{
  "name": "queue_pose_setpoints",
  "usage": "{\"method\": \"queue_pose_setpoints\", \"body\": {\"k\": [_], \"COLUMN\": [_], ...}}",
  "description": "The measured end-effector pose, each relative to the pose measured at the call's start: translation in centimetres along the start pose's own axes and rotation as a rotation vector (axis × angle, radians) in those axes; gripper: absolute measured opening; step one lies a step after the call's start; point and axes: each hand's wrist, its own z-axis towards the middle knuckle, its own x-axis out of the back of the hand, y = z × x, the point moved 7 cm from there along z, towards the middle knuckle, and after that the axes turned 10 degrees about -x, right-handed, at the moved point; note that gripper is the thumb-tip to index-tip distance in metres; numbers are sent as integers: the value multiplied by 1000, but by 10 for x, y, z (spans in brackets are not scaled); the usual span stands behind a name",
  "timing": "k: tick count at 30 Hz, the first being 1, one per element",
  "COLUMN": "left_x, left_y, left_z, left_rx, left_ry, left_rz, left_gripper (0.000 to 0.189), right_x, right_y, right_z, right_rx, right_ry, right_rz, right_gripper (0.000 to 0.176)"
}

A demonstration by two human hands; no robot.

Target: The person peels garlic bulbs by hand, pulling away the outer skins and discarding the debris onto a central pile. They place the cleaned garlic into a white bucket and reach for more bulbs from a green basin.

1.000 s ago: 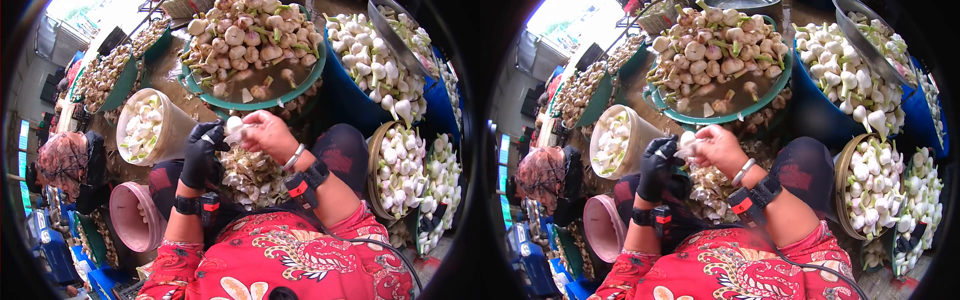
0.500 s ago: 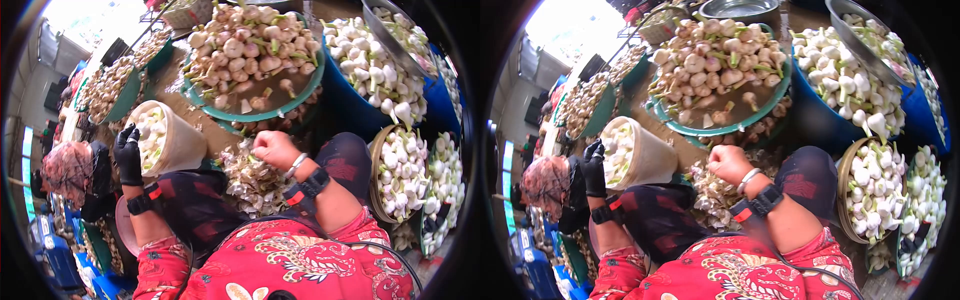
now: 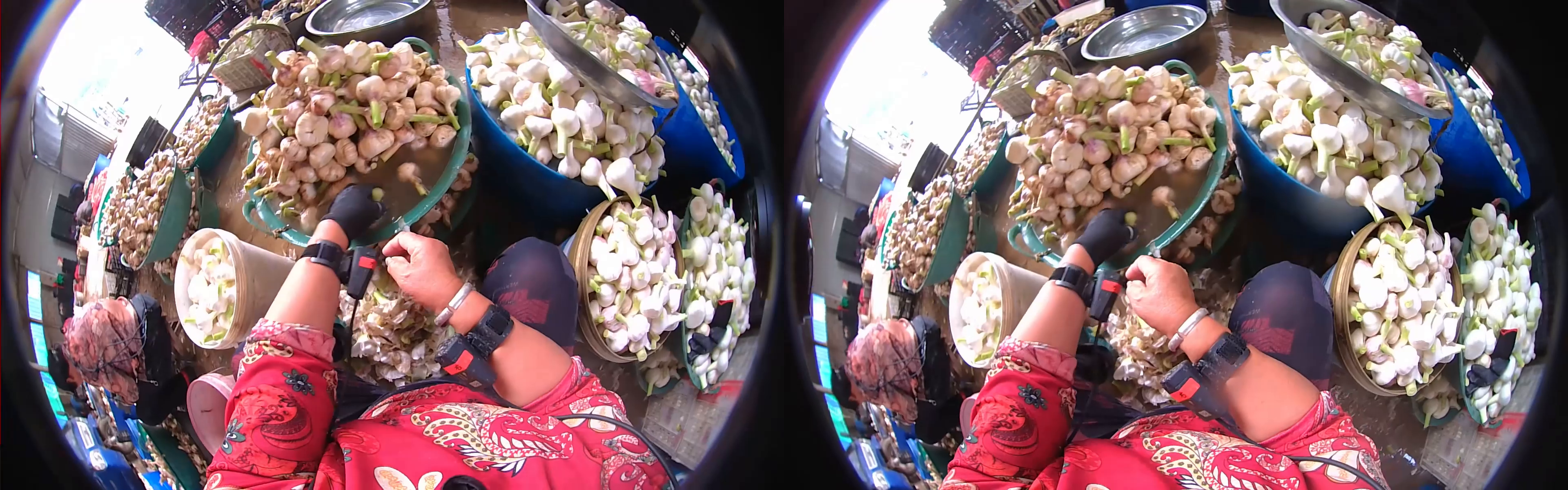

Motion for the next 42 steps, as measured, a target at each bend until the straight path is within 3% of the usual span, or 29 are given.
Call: {"method": "queue_pose_setpoints", "body": {"k": [2, 3, 6, 8, 9, 10, 11, 13, 16, 18, 22, 24, 25, 26, 28, 30, 32, 33, 34, 36, 38, 39, 40, 42], "left_x": [13, 16, 33, 31, 31, 31, 16, 20, 22, 12, 16, 17, 15, 14, 14, 43, 48, 45, 40, 24, -2, -3, -4, 3], "left_y": [-12, -17, -5, 20, 27, 35, 31, 30, 34, 28, 31, 29, 26, 24, 22, 41, 54, 51, 46, 18, -5, -2, 1, 12], "left_z": [-16, -29, -82, -121, -138, -151, -159, -173, -185, -188, -193, -197, -198, -198, -197, -195, -194, -192, -192, -200, -212, -219, -222, -225], "left_rx": [51, 60, 123, 73, 5, -62, 44, 22, 25, 110, 144, 178, 179, 144, 113, -168, -210, -198, -180, -117, 230, 325, 327, 131], "left_ry": [99, 133, 302, 331, 378, 422, 464, 504, 533, 547, 515, 507, 504, 461, 414, 522, 492, 526, 559, 577, 488, 523, 525, 613], "left_rz": [-124, -344, -924, -1265, -1121, -975, -1339, -1233, -1159, -1477, -1446, -1322, -1322, -1171, -1025, -227, -167, -389, -611, -708, -1219, -1261, -1260, -1467], "left_gripper": [37, 34, 29, 33, 33, 33, 31, 30, 20, 24, 22, 20, 20, 20, 19, 21, 27, 30, 34, 36, 33, 36, 36, 37], "right_x": [4, 1, -13, -17, -25, -33, -40, -49, -52, -50, -52, -61, -61, -59, -69, -69, -75, -87, -83, -68, -67, -64, -61, -69], "right_y": [-3, 1, -4, -26, -25, -23, -15, -13, -15, -13, -12, -4, -4, -3, -2, -1, -3, 3, -5, -9, -6, -9, -11, -6], "right_z": [2, 6, 6, -2, -5, -6, -5, -11, -19, -17, -16, -21, -22, -23, -32, -37, -60, -58, -61, -46, -39, -35, -31, -29], "right_rx": [26, -33, -81, 338, 309, 228, 151, 63, -95, -59, -101, -333, -320, -323, -507, -605, -790, -644, -644, -666, -643, -545, -451, -393], "right_ry": [18, -15, -124, 23, -69, -151, -214, -280, -396, -377, -435, -624, -619, -617, -869, -901, -1233, -1434, -1437, -1099, -992, -943, -896, -1015], "right_rz": [88, 104, 177, 166, 173, 253, 346, 559, 788, 769, 808, 933, 884, 886, 922, 911, 873, 972, 972, 1010, 1028, 1049, 1068, 1109], "right_gripper": [13, 14, 63, 80, 85, 76, 71, 56, 51, 47, 41, 36, 36, 36, 37, 39, 38, 39, 39, 39, 35, 33, 32, 31]}}
